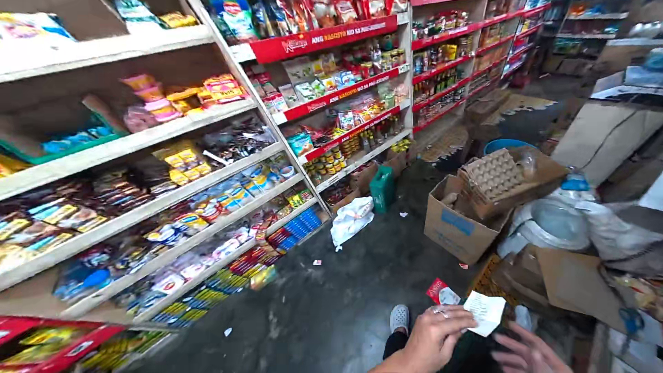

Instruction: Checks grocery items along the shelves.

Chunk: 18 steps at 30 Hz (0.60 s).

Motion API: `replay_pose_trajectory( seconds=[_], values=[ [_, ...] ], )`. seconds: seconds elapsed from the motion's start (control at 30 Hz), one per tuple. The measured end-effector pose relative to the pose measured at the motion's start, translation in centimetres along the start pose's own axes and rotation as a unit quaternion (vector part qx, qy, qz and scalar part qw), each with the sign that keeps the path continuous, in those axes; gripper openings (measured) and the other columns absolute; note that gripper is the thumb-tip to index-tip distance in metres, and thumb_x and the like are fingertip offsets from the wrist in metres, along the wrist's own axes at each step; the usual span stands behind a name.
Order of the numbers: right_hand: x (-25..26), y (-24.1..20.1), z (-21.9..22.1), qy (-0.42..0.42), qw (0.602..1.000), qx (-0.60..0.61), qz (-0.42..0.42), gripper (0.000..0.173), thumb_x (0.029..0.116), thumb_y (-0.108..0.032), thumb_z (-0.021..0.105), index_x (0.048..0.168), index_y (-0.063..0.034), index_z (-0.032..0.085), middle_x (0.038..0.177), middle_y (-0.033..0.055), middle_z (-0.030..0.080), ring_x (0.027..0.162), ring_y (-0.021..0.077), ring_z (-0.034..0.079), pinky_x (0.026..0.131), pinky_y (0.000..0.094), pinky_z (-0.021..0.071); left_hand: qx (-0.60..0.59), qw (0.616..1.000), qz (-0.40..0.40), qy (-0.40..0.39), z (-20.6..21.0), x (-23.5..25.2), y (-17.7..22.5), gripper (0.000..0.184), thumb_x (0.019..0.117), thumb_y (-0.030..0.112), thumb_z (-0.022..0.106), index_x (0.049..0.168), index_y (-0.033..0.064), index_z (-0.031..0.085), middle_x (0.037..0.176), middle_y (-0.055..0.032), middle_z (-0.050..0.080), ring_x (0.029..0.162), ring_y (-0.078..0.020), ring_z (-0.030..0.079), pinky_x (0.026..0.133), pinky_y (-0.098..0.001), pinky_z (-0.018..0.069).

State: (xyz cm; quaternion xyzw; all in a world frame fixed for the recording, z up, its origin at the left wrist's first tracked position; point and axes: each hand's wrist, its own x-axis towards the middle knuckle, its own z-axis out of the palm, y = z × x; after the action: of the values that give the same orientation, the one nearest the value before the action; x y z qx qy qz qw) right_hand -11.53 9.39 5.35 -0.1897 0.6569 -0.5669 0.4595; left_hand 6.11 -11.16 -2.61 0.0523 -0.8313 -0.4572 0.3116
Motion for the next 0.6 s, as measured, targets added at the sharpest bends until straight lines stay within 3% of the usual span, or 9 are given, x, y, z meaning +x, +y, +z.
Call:
replay_pose_trajectory(
  seconds=[0.03,0.07,0.13,0.2,0.3,0.4,0.5,0.6],
  values=[
    [3.8,3.3,1.6,-0.068,0.996,0.023,-0.049,0.046,0.1104,-0.021,0.038,0.151,0.0016,0.036,0.128,0.024,0.066,0.109,0.041,0.07,0.094,0.0557,0.0592,0.013,1.0,0.001,0.008,-1.3,-0.1,-1.2,0.025,0.1029,0.011,0.058,0.12,0.0168,0.076,0.131,-0.0009,0.07,0.13,-0.0184,0.061,0.113,-0.0393,0.0488],
    [7.0,5.1,3.7,-0.081,0.993,0.055,-0.068,0.047,0.1096,-0.024,0.045,0.151,-0.0031,0.039,0.126,0.0224,0.067,0.107,0.0412,0.071,0.09,0.0574,0.0608,0.026,1.0,-0.002,0.012,-2.7,-0.1,-2.5,0.025,0.1032,0.012,0.058,0.12,0.0188,0.076,0.133,-0.0002,0.069,0.131,-0.0186,0.06,0.113,-0.0396,0.0486],
    [12.3,5.3,7.6,-0.065,0.992,0.079,-0.076,0.041,0.1078,-0.026,0.051,0.146,-0.0098,0.048,0.12,0.0158,0.07,0.102,0.0339,0.072,0.087,0.0537,0.0618,0.049,0.999,-0.016,0.014,-5.3,0.3,-5.3,0.026,0.1036,0.015,0.058,0.12,0.0229,0.077,0.136,0.0009,0.068,0.134,-0.0192,0.057,0.114,-0.0402,0.0474],
    [17.5,5.4,10.4,-0.039,0.993,0.072,-0.086,0.043,0.1035,-0.024,0.061,0.144,-0.0126,0.054,0.113,0.0146,0.072,0.094,0.0296,0.073,0.08,0.0496,0.063,0.054,0.998,-0.025,0.022,-7.5,0.7,-9.2,0.027,0.1034,0.014,0.058,0.119,0.0238,0.078,0.136,0.0006,0.068,0.136,-0.0209,0.055,0.115,-0.0407,0.0465],
    [24.7,6.1,14.0,-0.014,0.996,0.034,-0.081,0.043,0.0966,-0.015,0.069,0.139,-0.011,0.059,0.101,0.012,0.074,0.085,0.0255,0.073,0.073,0.0465,0.0629,0.036,0.998,-0.039,0.037,-10.8,1.6,-16.0,0.027,0.1022,0.013,0.06,0.117,0.0233,0.079,0.136,0.0005,0.068,0.138,-0.0235,0.053,0.116,-0.0419,0.0449],
    [30.1,6.8,17.4,0.022,0.996,0.066,-0.055,0.032,0.0946,-0.009,0.07,0.126,-0.0065,0.063,0.097,0.0121,0.074,0.082,0.0244,0.073,0.069,0.0449,0.0634,0.014,0.997,-0.061,0.044,-14.6,3.6,-19.9,0.02,0.0989,0.019,0.067,0.114,0.0228,0.08,0.14,0.0007,0.065,0.142,-0.0252,0.049,0.118,-0.0428,0.0431],
    [34.1,4.2,20.2,0.005,0.998,0.046,-0.036,0.02,0.0942,-0.007,0.069,0.114,-0.0057,0.065,0.09,0.0087,0.074,0.078,0.0189,0.071,0.069,0.039,0.0608,-0.019,0.991,-0.103,0.083,-18.3,5.6,-21.8,0.025,0.0927,0.039,0.074,0.112,0.025,0.08,0.156,-0.0099,0.048,0.149,-0.0311,0.038,0.122,-0.0494,0.037],
    [38.5,2.0,22.0,-0.049,0.998,-0.005,-0.038,0.018,0.094,-0.008,0.069,0.112,-0.0071,0.067,0.088,0.0064,0.073,0.079,0.0169,0.071,0.072,0.0373,0.0604,-0.101,0.966,-0.165,0.168,-20.6,7.2,-24.5,0.027,0.0958,0.038,0.07,0.113,0.02,0.08,0.162,-0.0179,0.036,0.146,-0.0327,0.041,0.118,-0.0485,0.041]
  ],
)
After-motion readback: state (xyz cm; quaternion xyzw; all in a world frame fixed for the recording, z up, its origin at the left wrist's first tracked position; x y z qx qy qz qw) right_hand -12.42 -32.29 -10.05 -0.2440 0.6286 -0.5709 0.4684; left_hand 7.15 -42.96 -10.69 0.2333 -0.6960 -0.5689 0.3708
